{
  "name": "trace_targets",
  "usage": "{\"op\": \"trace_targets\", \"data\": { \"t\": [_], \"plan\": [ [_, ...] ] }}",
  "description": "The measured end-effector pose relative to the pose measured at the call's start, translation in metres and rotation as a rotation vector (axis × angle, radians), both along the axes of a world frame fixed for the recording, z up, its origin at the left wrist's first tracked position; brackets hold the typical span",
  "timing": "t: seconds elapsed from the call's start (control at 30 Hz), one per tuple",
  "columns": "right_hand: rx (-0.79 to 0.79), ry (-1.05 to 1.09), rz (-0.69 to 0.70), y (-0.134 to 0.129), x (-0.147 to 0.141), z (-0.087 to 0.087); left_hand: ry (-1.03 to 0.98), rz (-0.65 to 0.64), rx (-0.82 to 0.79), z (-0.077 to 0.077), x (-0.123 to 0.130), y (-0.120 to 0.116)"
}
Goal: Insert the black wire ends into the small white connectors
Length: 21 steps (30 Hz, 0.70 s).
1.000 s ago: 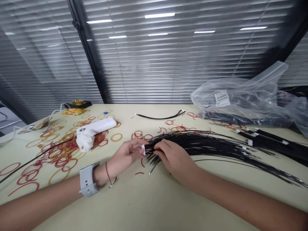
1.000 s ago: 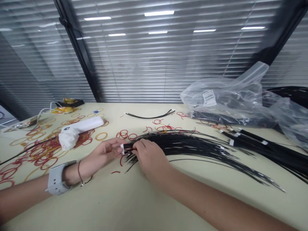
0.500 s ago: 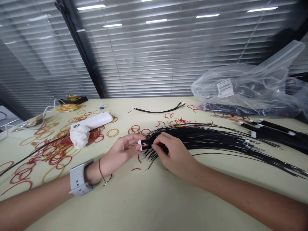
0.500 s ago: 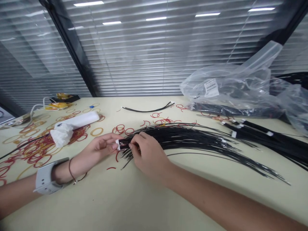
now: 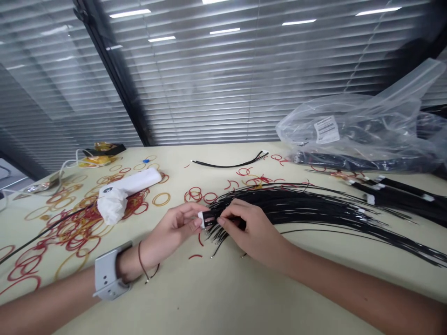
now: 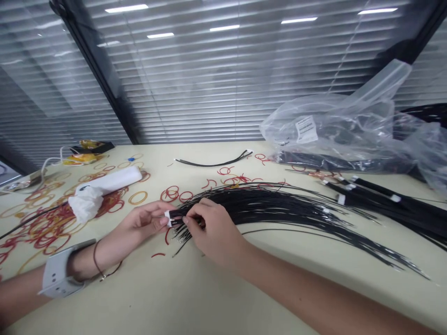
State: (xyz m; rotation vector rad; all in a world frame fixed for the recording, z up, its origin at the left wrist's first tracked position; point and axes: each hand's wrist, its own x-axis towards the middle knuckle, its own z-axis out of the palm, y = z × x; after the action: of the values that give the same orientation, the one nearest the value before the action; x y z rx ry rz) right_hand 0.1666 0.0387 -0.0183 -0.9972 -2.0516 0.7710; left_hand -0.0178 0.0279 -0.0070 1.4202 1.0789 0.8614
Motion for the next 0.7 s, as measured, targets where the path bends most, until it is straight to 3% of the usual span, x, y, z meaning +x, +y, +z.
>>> {"op": "trace_targets", "data": {
  "t": [0.7],
  "plan": [
    [0.160, -0.087, -0.002, 0.0025, 0.0008, -0.0047, -0.010, -0.004, -0.070, 0.0035, 0.0035, 0.0009]
  ]
}}
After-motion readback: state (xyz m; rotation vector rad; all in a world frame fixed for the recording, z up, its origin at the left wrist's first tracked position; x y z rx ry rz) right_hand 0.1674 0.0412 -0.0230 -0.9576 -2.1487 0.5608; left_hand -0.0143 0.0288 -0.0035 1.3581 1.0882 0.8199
